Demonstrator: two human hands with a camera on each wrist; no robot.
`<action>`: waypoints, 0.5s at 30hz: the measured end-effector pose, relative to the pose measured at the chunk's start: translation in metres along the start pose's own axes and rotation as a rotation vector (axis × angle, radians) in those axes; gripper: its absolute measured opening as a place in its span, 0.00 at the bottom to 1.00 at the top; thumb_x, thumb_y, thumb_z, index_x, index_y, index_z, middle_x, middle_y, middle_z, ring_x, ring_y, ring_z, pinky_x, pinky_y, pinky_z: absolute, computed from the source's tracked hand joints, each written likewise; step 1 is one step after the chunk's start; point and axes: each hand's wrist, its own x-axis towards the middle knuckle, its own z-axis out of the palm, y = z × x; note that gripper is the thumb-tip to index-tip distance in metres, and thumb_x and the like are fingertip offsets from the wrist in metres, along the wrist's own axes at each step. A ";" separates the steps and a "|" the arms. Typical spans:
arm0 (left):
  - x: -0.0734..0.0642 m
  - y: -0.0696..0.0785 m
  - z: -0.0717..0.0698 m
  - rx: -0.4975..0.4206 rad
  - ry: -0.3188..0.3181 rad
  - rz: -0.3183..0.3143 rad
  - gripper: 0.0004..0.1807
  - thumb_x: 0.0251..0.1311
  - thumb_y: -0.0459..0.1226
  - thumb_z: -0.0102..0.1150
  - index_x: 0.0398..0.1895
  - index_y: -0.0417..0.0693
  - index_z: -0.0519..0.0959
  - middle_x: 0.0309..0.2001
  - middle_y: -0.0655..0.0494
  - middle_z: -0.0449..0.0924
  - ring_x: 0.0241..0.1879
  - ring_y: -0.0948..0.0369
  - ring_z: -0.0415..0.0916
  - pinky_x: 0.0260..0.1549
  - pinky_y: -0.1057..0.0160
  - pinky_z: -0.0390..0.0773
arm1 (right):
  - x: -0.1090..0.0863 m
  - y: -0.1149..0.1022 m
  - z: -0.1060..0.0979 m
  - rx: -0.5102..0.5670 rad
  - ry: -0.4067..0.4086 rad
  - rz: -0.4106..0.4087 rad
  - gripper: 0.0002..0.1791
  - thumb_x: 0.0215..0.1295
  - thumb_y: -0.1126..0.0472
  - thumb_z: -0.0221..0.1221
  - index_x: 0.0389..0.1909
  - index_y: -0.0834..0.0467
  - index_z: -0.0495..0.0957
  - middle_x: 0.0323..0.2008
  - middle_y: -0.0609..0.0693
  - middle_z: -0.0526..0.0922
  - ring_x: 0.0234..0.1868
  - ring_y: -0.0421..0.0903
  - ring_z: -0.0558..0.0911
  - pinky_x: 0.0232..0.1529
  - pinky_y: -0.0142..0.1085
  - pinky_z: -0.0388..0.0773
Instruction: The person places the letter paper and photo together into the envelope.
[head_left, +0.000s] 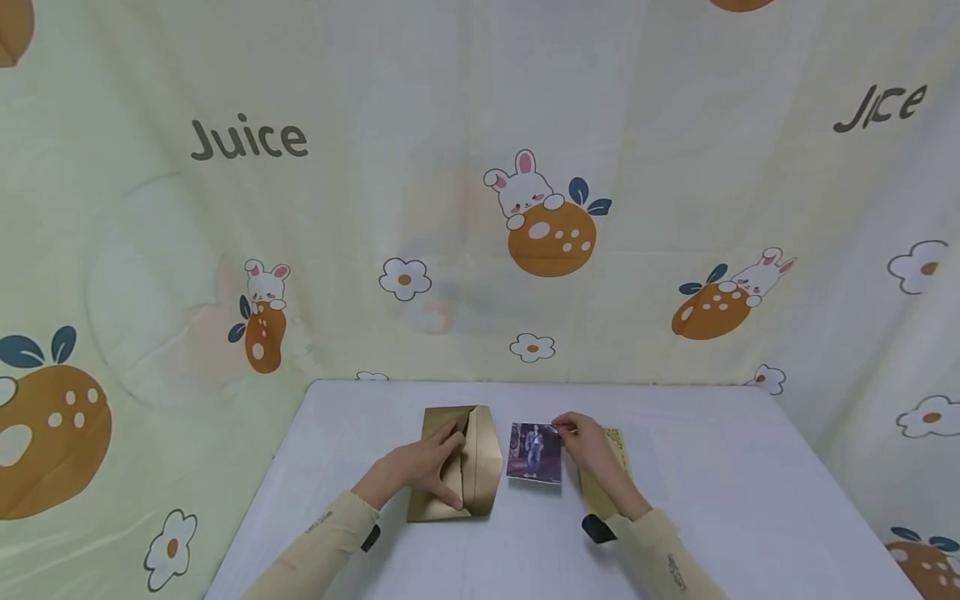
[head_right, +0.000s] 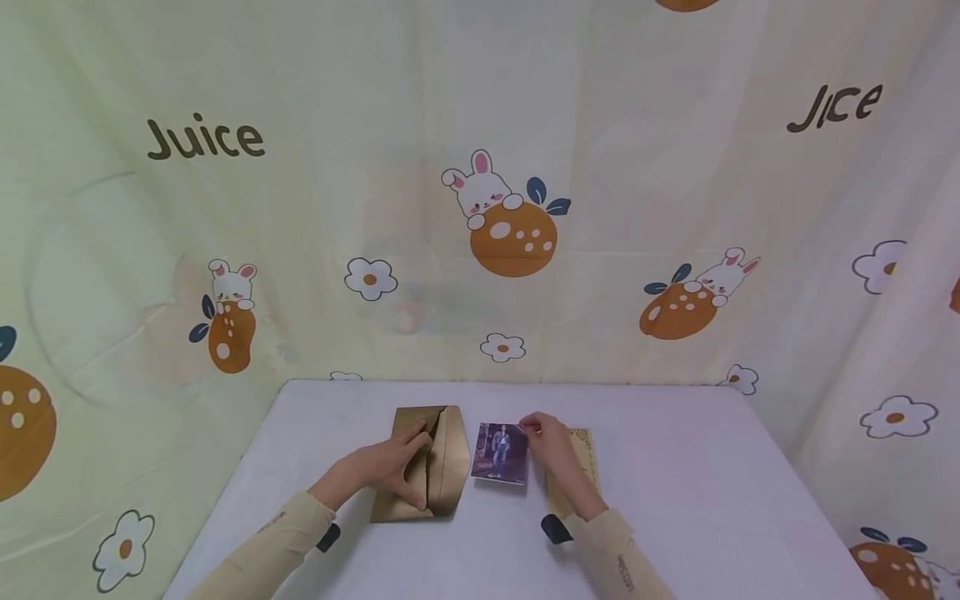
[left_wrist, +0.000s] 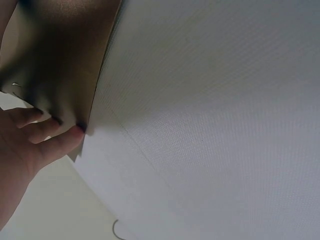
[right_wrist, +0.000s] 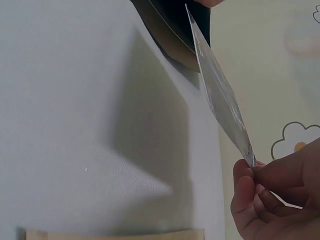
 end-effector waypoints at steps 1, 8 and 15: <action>0.000 0.000 -0.001 0.000 -0.002 -0.001 0.52 0.39 0.72 0.70 0.62 0.60 0.58 0.80 0.36 0.46 0.69 0.44 0.68 0.50 0.48 0.81 | 0.001 -0.001 0.001 0.008 -0.001 0.001 0.09 0.69 0.73 0.54 0.45 0.69 0.81 0.37 0.62 0.85 0.32 0.48 0.85 0.30 0.33 0.79; -0.001 0.000 -0.003 -0.003 0.002 -0.010 0.53 0.38 0.72 0.70 0.64 0.59 0.58 0.80 0.37 0.45 0.72 0.43 0.64 0.54 0.46 0.79 | 0.008 -0.008 0.016 0.027 -0.027 -0.022 0.09 0.69 0.72 0.55 0.44 0.68 0.82 0.37 0.61 0.86 0.31 0.46 0.83 0.31 0.34 0.79; 0.002 -0.003 0.002 0.002 0.007 -0.020 0.54 0.36 0.74 0.69 0.64 0.61 0.58 0.80 0.37 0.47 0.73 0.43 0.62 0.52 0.46 0.80 | 0.015 -0.015 0.034 0.016 -0.052 -0.022 0.08 0.69 0.72 0.56 0.42 0.67 0.82 0.35 0.59 0.86 0.32 0.44 0.81 0.32 0.34 0.77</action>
